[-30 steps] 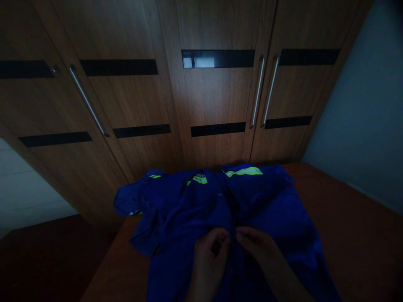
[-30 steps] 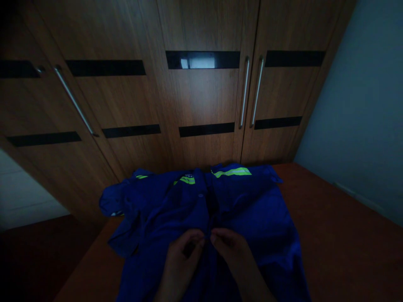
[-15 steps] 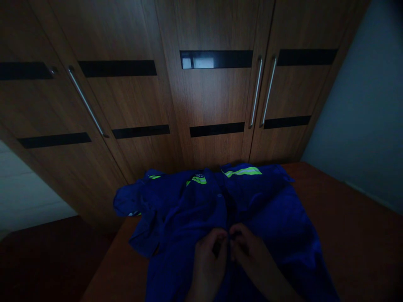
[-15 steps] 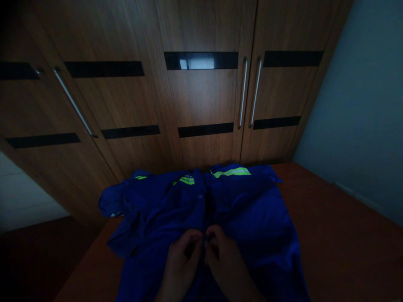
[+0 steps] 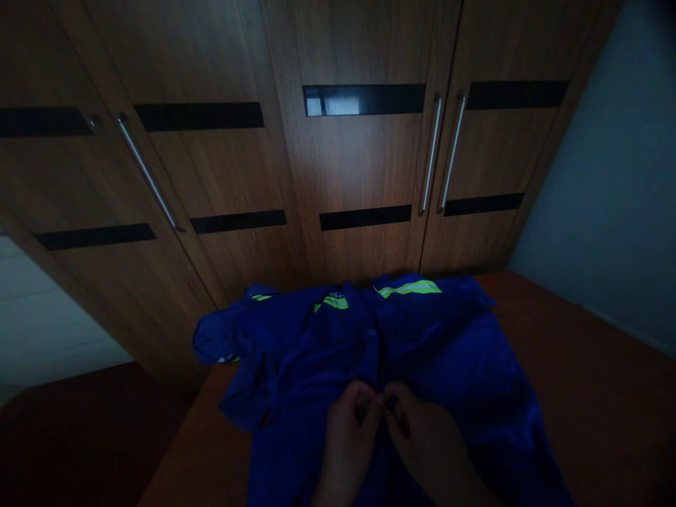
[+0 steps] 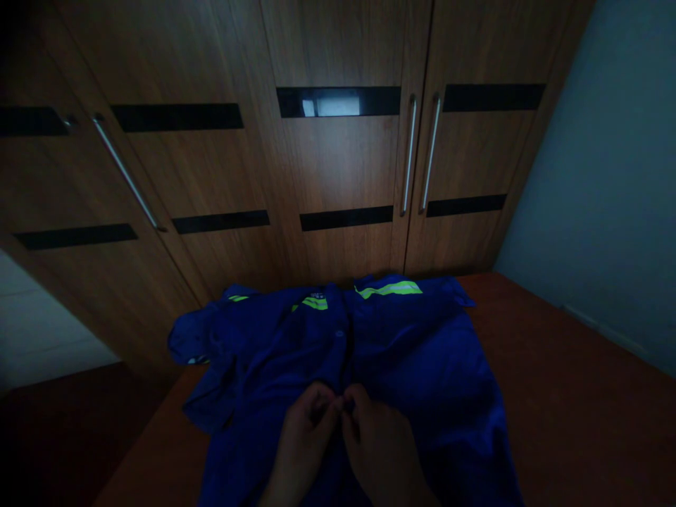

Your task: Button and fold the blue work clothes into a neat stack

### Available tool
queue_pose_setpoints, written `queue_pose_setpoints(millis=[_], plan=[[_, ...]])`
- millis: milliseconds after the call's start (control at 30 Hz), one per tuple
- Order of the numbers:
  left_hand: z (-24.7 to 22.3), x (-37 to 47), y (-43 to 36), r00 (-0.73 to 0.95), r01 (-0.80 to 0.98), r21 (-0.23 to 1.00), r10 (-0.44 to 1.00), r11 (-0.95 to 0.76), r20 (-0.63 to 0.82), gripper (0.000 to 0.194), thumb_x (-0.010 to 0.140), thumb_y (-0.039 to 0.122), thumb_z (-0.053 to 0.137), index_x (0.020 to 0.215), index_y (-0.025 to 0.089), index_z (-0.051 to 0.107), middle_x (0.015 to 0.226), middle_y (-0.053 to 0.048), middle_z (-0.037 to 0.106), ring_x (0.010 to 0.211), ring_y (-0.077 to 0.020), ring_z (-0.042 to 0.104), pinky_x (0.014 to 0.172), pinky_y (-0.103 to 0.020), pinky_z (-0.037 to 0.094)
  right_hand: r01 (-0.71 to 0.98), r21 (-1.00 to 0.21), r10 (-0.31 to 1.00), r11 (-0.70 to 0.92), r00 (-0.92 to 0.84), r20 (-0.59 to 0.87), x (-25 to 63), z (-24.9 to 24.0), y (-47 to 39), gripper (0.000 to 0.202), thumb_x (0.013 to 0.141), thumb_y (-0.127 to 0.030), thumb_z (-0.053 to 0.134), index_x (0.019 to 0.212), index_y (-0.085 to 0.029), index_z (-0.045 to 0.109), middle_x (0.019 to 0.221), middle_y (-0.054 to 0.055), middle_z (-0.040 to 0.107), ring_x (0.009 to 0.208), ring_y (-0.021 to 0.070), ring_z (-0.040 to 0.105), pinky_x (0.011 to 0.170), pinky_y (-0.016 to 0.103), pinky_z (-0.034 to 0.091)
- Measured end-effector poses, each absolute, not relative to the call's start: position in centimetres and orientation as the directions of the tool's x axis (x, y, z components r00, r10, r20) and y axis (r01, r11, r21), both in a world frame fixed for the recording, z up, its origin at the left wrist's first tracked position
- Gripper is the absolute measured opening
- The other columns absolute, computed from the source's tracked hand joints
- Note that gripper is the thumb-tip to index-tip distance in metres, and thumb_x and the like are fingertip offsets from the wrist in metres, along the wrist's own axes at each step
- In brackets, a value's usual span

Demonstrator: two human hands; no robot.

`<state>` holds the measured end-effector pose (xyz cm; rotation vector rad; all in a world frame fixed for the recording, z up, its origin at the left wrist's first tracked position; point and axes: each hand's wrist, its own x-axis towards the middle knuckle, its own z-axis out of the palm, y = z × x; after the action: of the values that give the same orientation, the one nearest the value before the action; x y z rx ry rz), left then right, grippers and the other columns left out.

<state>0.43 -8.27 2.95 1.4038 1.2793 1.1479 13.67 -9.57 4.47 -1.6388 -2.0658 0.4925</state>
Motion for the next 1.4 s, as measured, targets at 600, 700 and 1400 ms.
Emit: queue_pose_setpoints(millis=[600, 700, 1400], plan=[[3.0, 0.5, -8.2, 0.051, 0.051, 0.998, 0.998, -0.031, 0.029, 0.014, 0.077, 0.031, 0.061, 0.076, 0.017, 0.06, 0.062, 0.002, 0.058, 0.058, -0.0106, 0.05, 0.053, -0.019, 0.035, 0.783, -0.549, 0.944, 0.291, -0.142, 0.298, 14.4, 3.5, -9.4, 0.014, 0.089, -0.026, 0.047, 0.097, -0.026, 0.059, 0.071, -0.003, 0.065, 0.064, 0.0143, 0.064, 0.059, 0.025, 0.038], [3.2, 0.5, -8.2, 0.049, 0.046, 0.999, 0.999, -0.01, 0.007, 0.013, 0.076, 0.03, 0.06, 0.074, 0.016, 0.059, 0.059, 0.003, 0.056, 0.053, -0.0094, 0.046, 0.049, -0.018, 0.032, 0.786, -0.536, 0.932, 0.309, -0.139, 0.333, 14.3, 3.1, -9.5, 0.013, 0.089, -0.026, 0.048, 0.098, -0.026, 0.057, 0.07, -0.004, 0.065, 0.063, 0.0139, 0.064, 0.059, 0.025, 0.038], [3.0, 0.3, -8.2, -0.008, 0.094, 0.995, 0.999, -0.043, 0.044, 0.002, 0.068, 0.016, 0.054, 0.068, 0.018, 0.053, 0.057, 0.005, 0.05, 0.054, -0.0093, 0.046, 0.051, -0.019, 0.031, 0.793, -0.484, 0.924, 0.369, -0.258, 0.281, 15.1, 6.2, -8.5, 0.026, 0.089, -0.024, 0.039, 0.086, -0.024, 0.065, 0.078, 0.002, 0.069, 0.071, 0.0143, 0.063, 0.063, 0.024, 0.039]])
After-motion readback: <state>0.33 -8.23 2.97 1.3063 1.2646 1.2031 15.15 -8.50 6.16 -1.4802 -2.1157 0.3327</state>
